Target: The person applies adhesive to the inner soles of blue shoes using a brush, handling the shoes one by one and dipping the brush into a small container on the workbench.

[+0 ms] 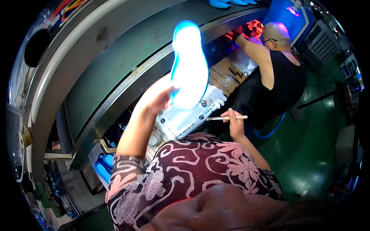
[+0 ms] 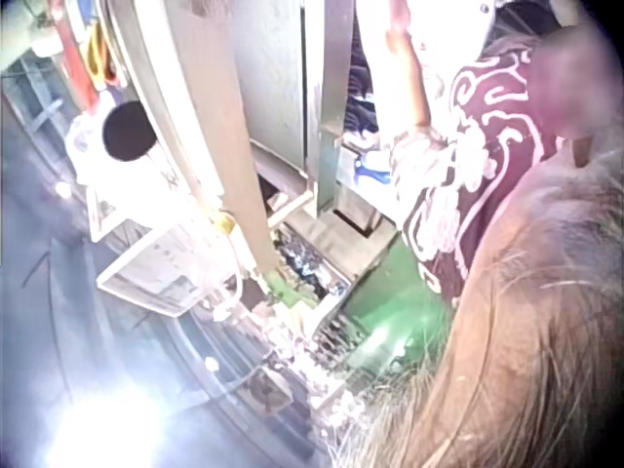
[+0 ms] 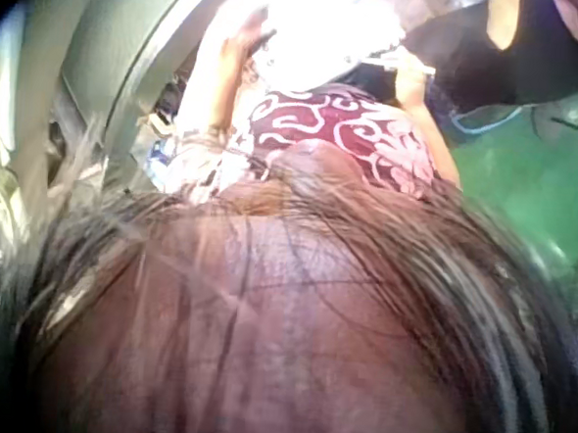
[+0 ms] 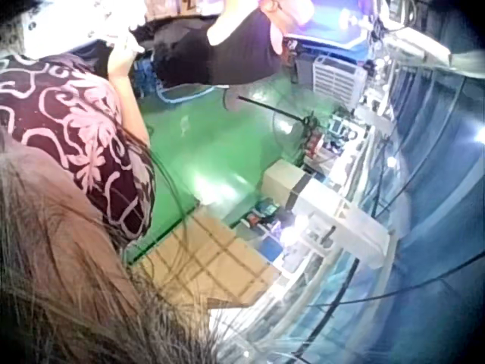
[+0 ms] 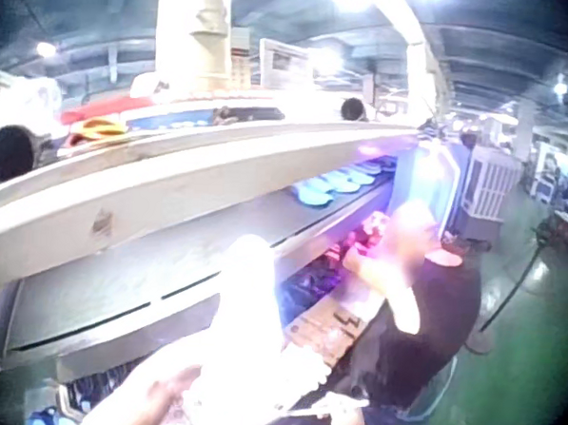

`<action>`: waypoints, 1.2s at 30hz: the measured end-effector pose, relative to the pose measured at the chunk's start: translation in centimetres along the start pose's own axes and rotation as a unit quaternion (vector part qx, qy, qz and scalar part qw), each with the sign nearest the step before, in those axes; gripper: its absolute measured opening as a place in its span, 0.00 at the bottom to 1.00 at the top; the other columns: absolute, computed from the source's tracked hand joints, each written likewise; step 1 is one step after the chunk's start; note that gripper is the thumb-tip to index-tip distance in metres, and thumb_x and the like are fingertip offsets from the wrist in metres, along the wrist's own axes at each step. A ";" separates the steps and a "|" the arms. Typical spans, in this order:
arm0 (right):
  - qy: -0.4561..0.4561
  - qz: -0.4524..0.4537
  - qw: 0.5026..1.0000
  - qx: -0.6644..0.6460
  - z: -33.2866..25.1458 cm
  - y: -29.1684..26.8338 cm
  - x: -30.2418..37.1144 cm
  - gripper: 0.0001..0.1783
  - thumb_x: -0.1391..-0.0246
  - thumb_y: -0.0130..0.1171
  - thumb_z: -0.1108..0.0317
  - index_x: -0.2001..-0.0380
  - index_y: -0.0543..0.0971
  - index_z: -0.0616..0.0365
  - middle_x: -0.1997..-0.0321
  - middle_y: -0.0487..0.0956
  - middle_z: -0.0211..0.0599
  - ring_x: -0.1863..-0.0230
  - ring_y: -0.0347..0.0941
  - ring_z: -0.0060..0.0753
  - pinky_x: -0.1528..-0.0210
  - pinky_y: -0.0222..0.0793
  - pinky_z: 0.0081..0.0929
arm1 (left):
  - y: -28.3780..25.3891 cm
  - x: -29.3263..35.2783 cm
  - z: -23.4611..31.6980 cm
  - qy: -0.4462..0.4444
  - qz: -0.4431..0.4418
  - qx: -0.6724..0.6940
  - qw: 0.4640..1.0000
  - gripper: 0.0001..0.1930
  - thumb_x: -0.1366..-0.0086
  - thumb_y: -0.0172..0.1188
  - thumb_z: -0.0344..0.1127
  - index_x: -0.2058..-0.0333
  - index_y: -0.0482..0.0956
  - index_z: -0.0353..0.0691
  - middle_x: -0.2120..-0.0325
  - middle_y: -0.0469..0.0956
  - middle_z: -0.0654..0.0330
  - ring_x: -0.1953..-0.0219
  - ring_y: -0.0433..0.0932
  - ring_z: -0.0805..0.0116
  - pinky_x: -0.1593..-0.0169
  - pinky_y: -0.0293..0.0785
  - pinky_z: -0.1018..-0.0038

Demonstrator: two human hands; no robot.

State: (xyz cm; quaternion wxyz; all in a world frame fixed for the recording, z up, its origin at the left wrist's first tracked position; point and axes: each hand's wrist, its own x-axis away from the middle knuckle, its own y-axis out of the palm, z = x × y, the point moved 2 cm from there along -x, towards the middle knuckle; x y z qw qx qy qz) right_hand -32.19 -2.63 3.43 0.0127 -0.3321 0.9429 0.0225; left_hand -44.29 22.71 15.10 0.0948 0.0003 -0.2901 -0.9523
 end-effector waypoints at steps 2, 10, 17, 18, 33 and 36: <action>0.006 0.042 0.999 -0.008 0.9 -0.9 0.6 0.22 0.39 0.42 0.59 0.78 0.76 0.64 0.82 0.72 0.30 0.78 0.64 0.18 0.72 0.60 0.18 | -1.6 -7.1 3.0 0.013 -0.041 0.002 0.999 0.23 0.45 0.56 0.29 0.50 0.63 0.33 0.78 0.74 0.61 0.83 0.74 0.77 0.83 0.74 0.85; 0.012 0.059 0.997 -0.044 3.5 -1.5 0.0 0.22 0.38 0.42 0.58 0.77 0.76 0.64 0.81 0.73 0.30 0.78 0.64 0.18 0.72 0.60 0.17 | -4.7 -11.3 4.5 0.246 0.213 -0.059 0.944 0.28 0.40 0.55 0.28 0.43 0.56 0.37 0.65 0.74 0.50 0.66 0.76 0.63 0.63 0.75 0.75; 0.052 0.005 0.997 -0.062 3.9 -0.1 -0.6 0.22 0.38 0.42 0.59 0.77 0.76 0.63 0.81 0.72 0.31 0.78 0.65 0.19 0.72 0.61 0.17 | -7.5 12.9 -5.3 0.070 0.322 -0.113 0.937 0.26 0.40 0.55 0.39 0.44 0.60 0.39 0.71 0.74 0.59 0.74 0.72 0.72 0.70 0.68 0.80; 0.052 -0.010 0.997 -0.059 3.7 0.5 -0.8 0.21 0.38 0.43 0.59 0.77 0.76 0.63 0.81 0.72 0.31 0.79 0.65 0.19 0.73 0.61 0.17 | -9.0 17.0 -7.6 0.050 0.371 -0.121 0.920 0.25 0.40 0.55 0.39 0.45 0.61 0.40 0.71 0.74 0.60 0.73 0.72 0.73 0.69 0.69 0.80; 0.029 -0.305 0.952 -0.012 0.6 12.6 -1.4 0.18 0.40 0.43 0.58 0.72 0.74 0.62 0.72 0.75 0.34 0.73 0.66 0.22 0.67 0.62 0.20 | -14.7 57.1 -23.8 -0.124 0.861 -0.358 0.340 0.34 0.49 0.63 0.48 0.51 0.67 0.26 0.55 0.71 0.39 0.52 0.70 0.47 0.48 0.65 0.62; 0.021 -0.281 0.959 -0.035 0.9 14.5 -0.1 0.19 0.39 0.42 0.57 0.73 0.74 0.60 0.73 0.74 0.33 0.73 0.65 0.21 0.68 0.60 0.19 | -19.9 60.2 -26.5 -0.137 0.856 -0.312 0.389 0.40 0.51 0.61 0.57 0.48 0.66 0.29 0.52 0.70 0.41 0.48 0.69 0.50 0.47 0.64 0.64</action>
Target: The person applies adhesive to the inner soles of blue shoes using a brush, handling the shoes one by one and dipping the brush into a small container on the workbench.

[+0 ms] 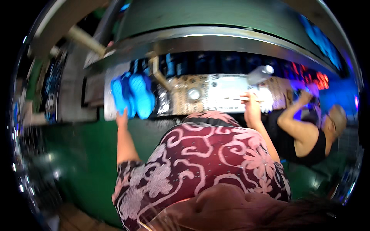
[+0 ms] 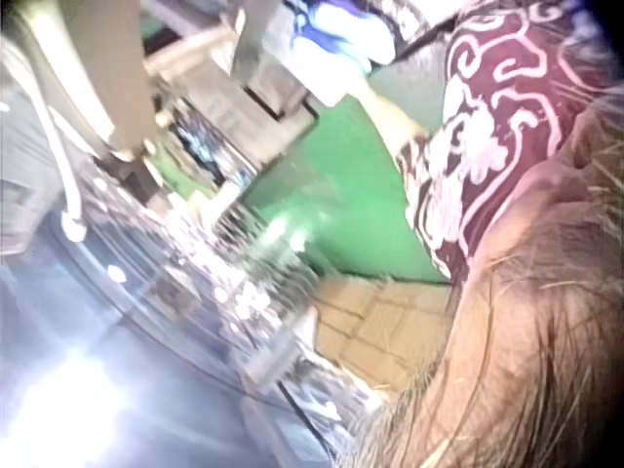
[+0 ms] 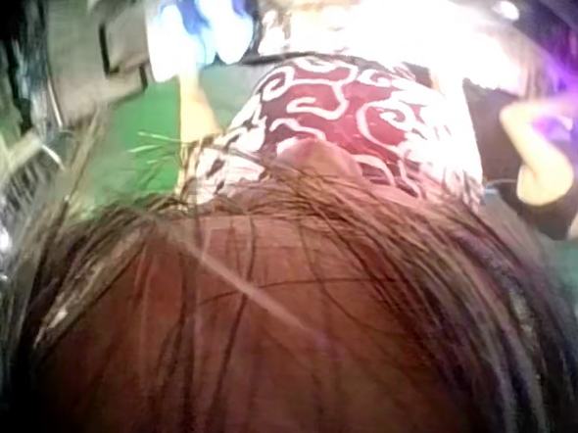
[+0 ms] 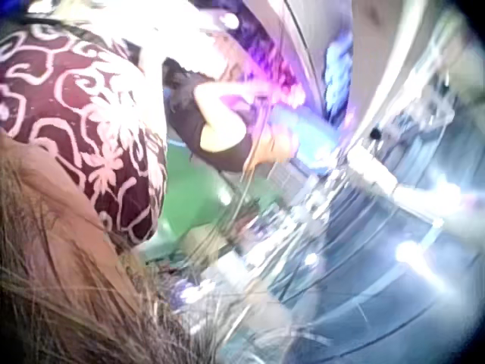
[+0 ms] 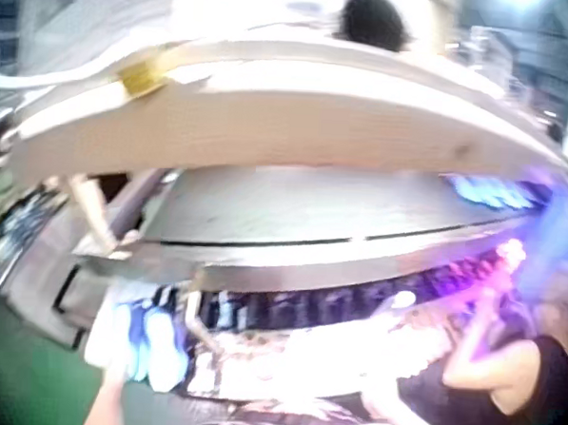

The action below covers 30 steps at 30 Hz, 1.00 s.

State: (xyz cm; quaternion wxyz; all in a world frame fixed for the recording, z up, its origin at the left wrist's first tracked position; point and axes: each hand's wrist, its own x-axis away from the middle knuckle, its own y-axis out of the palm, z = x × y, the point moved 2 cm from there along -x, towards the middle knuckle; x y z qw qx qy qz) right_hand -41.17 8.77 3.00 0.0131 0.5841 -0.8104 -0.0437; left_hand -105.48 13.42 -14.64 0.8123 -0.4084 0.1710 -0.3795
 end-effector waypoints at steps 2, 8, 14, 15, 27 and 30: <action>0.081 0.056 0.994 -0.047 0.7 0.1 0.5 0.19 0.38 0.42 0.57 0.72 0.73 0.60 0.71 0.74 0.33 0.73 0.64 0.21 0.69 0.60 0.18 | 2.0 -0.6 2.8 0.033 -0.076 -0.059 0.995 0.37 0.52 0.62 0.56 0.50 0.69 0.33 0.56 0.72 0.40 0.51 0.71 0.49 0.49 0.66 0.62; 0.082 0.050 0.990 -0.105 1.1 0.5 1.2 0.18 0.38 0.41 0.59 0.69 0.73 0.63 0.71 0.73 0.37 0.73 0.64 0.23 0.68 0.60 0.20 | -0.2 0.8 7.1 0.028 0.100 -0.126 0.987 0.35 0.54 0.64 0.52 0.52 0.69 0.30 0.54 0.70 0.41 0.54 0.72 0.47 0.51 0.67 0.61; 0.080 0.042 0.992 -0.090 1.4 2.5 0.3 0.19 0.39 0.44 0.56 0.71 0.73 0.62 0.74 0.73 0.35 0.75 0.63 0.22 0.68 0.59 0.19 | -0.5 -1.9 -0.1 -0.056 -0.147 0.103 0.982 0.31 0.52 0.65 0.47 0.54 0.70 0.29 0.59 0.75 0.47 0.58 0.76 0.60 0.55 0.71 0.68; 0.079 0.043 0.992 -0.094 1.5 2.5 0.4 0.19 0.39 0.44 0.56 0.71 0.73 0.62 0.74 0.73 0.35 0.75 0.63 0.22 0.69 0.59 0.19 | -1.0 -1.6 0.5 -0.065 -0.169 0.190 0.965 0.26 0.49 0.63 0.42 0.55 0.71 0.30 0.62 0.77 0.55 0.60 0.77 0.63 0.58 0.72 0.73; 0.106 0.073 0.989 -0.071 2.0 4.3 -1.2 0.16 0.41 0.48 0.61 0.68 0.74 0.66 0.70 0.76 0.40 0.72 0.68 0.26 0.66 0.64 0.21 | -8.1 14.2 16.6 -0.014 -0.271 0.524 0.807 0.17 0.43 0.54 0.28 0.54 0.66 0.32 0.65 0.75 0.53 0.69 0.78 0.64 0.66 0.76 0.71; 0.057 -0.016 0.994 -0.095 -0.9 7.0 -1.8 0.15 0.42 0.47 0.64 0.70 0.74 0.67 0.71 0.76 0.41 0.72 0.68 0.26 0.65 0.63 0.22 | -6.0 17.1 21.8 0.066 -0.169 0.524 0.832 0.14 0.41 0.53 0.26 0.57 0.65 0.31 0.70 0.75 0.53 0.75 0.77 0.66 0.71 0.76 0.74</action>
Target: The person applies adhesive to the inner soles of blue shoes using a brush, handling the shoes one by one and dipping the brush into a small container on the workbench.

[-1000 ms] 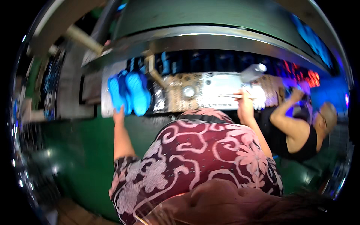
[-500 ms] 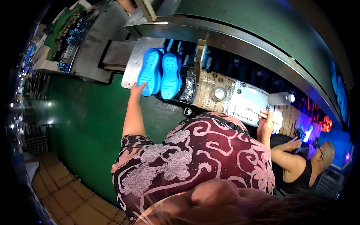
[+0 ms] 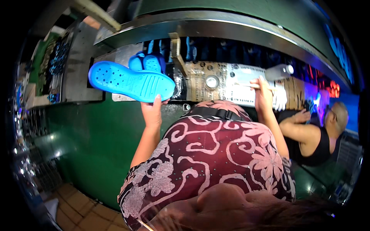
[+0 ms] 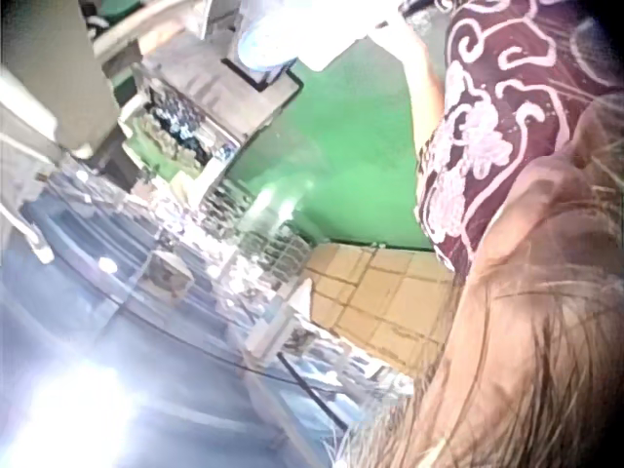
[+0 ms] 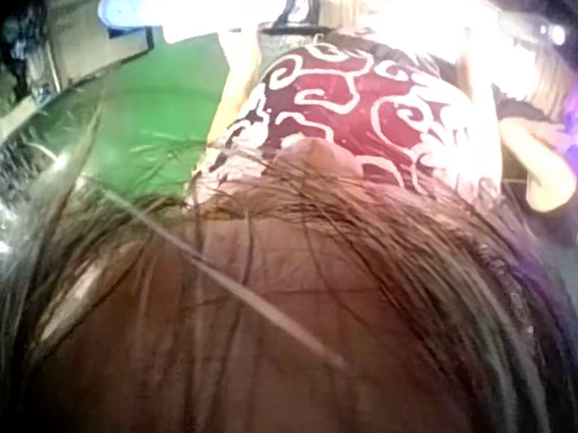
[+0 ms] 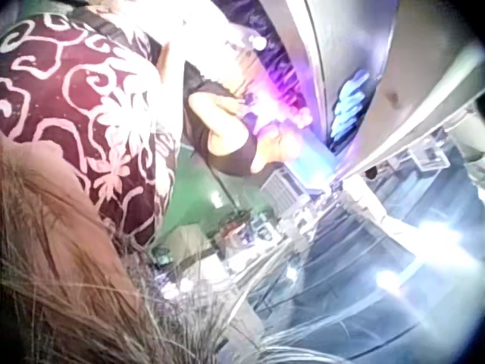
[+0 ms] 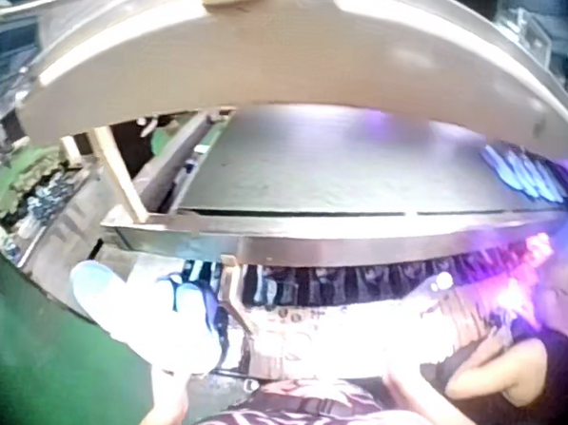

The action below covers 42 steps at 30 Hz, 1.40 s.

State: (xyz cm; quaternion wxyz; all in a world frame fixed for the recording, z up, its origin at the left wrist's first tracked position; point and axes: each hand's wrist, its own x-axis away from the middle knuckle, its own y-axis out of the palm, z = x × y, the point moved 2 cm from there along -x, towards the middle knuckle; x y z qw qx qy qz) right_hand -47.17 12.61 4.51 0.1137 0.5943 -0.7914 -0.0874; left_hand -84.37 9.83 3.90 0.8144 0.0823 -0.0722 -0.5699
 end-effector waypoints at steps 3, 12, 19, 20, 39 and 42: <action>-0.052 -0.084 0.993 0.067 -2.9 2.2 0.1 0.14 0.41 0.46 0.65 0.72 0.75 0.65 0.71 0.76 0.39 0.71 0.69 0.27 0.64 0.64 0.23 | 4.8 0.0 -0.2 0.037 -0.064 -0.035 0.997 0.14 0.42 0.52 0.23 0.56 0.64 0.30 0.68 0.74 0.52 0.73 0.77 0.67 0.70 0.77 0.75; -0.344 -0.215 0.849 0.339 -7.5 6.2 1.1 0.11 0.47 0.50 0.70 0.80 0.78 0.56 0.81 0.75 0.30 0.73 0.68 0.32 0.53 0.58 0.35 | 12.1 -0.6 -0.3 0.074 -0.168 -0.104 0.977 0.14 0.46 0.56 0.24 0.59 0.69 0.29 0.66 0.75 0.56 0.65 0.75 0.70 0.59 0.71 0.74; -0.425 -0.177 0.800 0.385 -7.3 5.3 1.5 0.07 0.54 0.57 0.68 0.83 0.77 0.54 0.84 0.71 0.29 0.77 0.65 0.33 0.64 0.57 0.29 | 15.1 1.1 0.8 0.110 -0.194 -0.086 0.971 0.14 0.47 0.58 0.27 0.61 0.72 0.30 0.67 0.77 0.55 0.65 0.76 0.69 0.59 0.71 0.74; -0.403 -0.182 0.804 0.397 -7.3 5.1 1.6 0.08 0.52 0.56 0.68 0.82 0.77 0.54 0.83 0.71 0.29 0.76 0.66 0.32 0.60 0.57 0.31 | 15.1 1.3 1.0 0.113 -0.199 -0.092 0.969 0.13 0.47 0.58 0.27 0.62 0.72 0.30 0.67 0.77 0.55 0.66 0.76 0.69 0.59 0.71 0.74; -0.413 -0.157 0.806 0.394 -7.3 3.1 2.5 0.06 0.54 0.58 0.69 0.82 0.78 0.56 0.84 0.72 0.30 0.79 0.68 0.32 0.66 0.60 0.32 | 15.6 1.6 -0.3 0.108 -0.222 -0.122 0.961 0.14 0.48 0.59 0.29 0.61 0.74 0.30 0.68 0.78 0.54 0.66 0.77 0.67 0.60 0.72 0.73; -0.372 -0.182 0.805 0.424 -6.9 3.6 3.1 0.09 0.50 0.53 0.69 0.80 0.79 0.55 0.83 0.73 0.28 0.74 0.70 0.29 0.51 0.62 0.38 | 15.7 1.5 -0.2 0.108 -0.221 -0.133 0.960 0.14 0.49 0.59 0.28 0.62 0.75 0.30 0.68 0.78 0.54 0.66 0.77 0.67 0.60 0.72 0.73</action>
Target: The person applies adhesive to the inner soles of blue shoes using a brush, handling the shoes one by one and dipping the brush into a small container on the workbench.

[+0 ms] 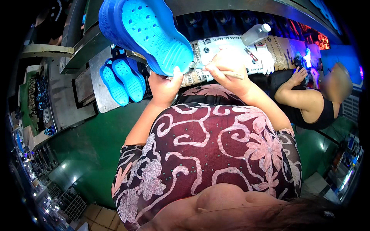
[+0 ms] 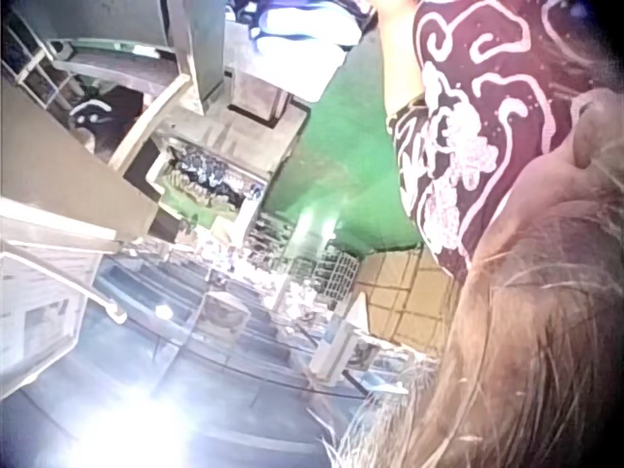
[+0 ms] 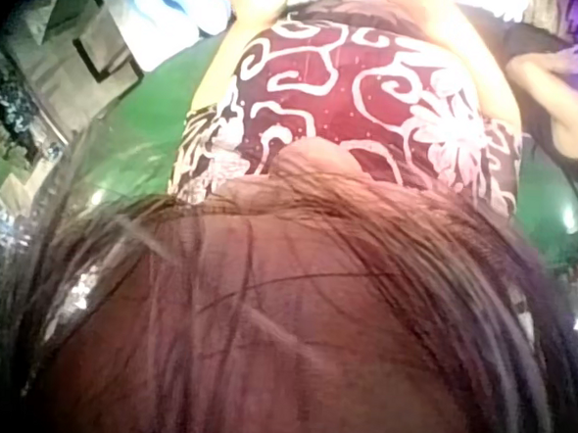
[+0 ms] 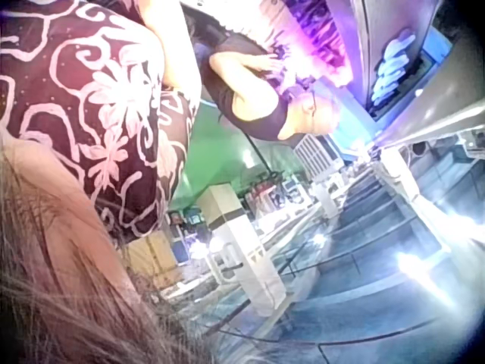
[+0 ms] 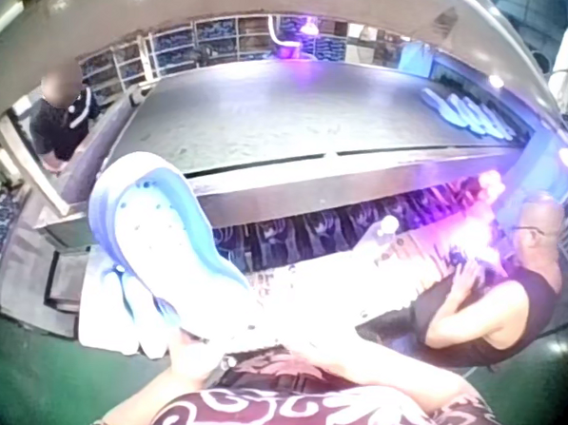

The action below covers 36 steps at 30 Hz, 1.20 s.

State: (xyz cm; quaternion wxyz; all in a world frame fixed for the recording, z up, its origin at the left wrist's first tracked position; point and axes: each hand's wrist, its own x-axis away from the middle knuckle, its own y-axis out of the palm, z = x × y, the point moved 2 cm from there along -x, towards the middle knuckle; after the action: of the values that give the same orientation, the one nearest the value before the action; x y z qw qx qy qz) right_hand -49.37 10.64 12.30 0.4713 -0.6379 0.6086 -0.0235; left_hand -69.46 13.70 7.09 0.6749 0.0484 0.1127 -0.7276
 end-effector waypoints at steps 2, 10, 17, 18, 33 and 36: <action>0.010 -0.023 1.000 0.009 0.2 0.0 0.3 0.09 0.49 0.53 0.69 0.80 0.79 0.55 0.83 0.74 0.28 0.74 0.70 0.29 0.51 0.62 0.38 | 0.1 -0.1 0.2 0.027 0.026 0.010 0.999 0.14 0.49 0.59 0.28 0.62 0.75 0.30 0.68 0.78 0.54 0.66 0.77 0.67 0.60 0.72 0.73; 0.015 0.014 0.998 -0.061 0.1 0.3 -0.1 0.10 0.49 0.53 0.69 0.81 0.79 0.57 0.83 0.74 0.30 0.77 0.68 0.30 0.58 0.60 0.34 | 0.0 0.1 -0.4 0.049 -0.001 -0.005 0.999 0.18 0.47 0.58 0.25 0.56 0.67 0.30 0.62 0.74 0.54 0.61 0.75 0.66 0.54 0.70 0.72; 0.040 0.037 0.991 -0.123 0.9 0.2 0.9 0.09 0.49 0.54 0.70 0.79 0.79 0.59 0.83 0.73 0.32 0.75 0.68 0.32 0.68 0.61 0.29 | 0.0 0.2 0.4 0.103 0.048 -0.012 0.993 0.12 0.49 0.59 0.28 0.64 0.75 0.31 0.70 0.78 0.55 0.68 0.77 0.68 0.61 0.71 0.73; 0.046 0.050 0.990 -0.125 0.9 0.2 0.8 0.09 0.49 0.54 0.70 0.80 0.79 0.59 0.82 0.73 0.32 0.75 0.68 0.33 0.67 0.61 0.29 | 0.0 0.2 0.4 0.101 0.051 -0.013 0.994 0.12 0.49 0.59 0.28 0.64 0.75 0.31 0.70 0.78 0.55 0.68 0.77 0.68 0.61 0.72 0.73; 0.049 0.050 0.991 -0.112 0.3 -0.1 0.7 0.10 0.48 0.53 0.70 0.81 0.79 0.59 0.82 0.74 0.32 0.74 0.68 0.30 0.63 0.62 0.28 | 0.3 0.3 -0.5 0.054 0.028 0.028 0.998 0.17 0.45 0.56 0.24 0.56 0.65 0.30 0.65 0.74 0.53 0.70 0.76 0.69 0.66 0.74 0.76; 0.058 0.050 0.994 -0.078 0.6 -0.9 1.4 0.12 0.47 0.50 0.70 0.80 0.79 0.60 0.81 0.75 0.32 0.74 0.68 0.28 0.57 0.61 0.31 | 0.5 0.4 -0.5 0.047 0.030 0.027 0.998 0.18 0.46 0.57 0.26 0.56 0.66 0.30 0.65 0.75 0.53 0.68 0.76 0.69 0.63 0.73 0.75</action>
State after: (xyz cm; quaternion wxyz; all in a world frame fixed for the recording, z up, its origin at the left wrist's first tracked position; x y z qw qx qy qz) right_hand -47.99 9.68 11.76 0.3841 -0.6392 0.6662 0.0109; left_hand -69.08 13.42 6.51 0.6889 0.1040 0.1235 -0.7066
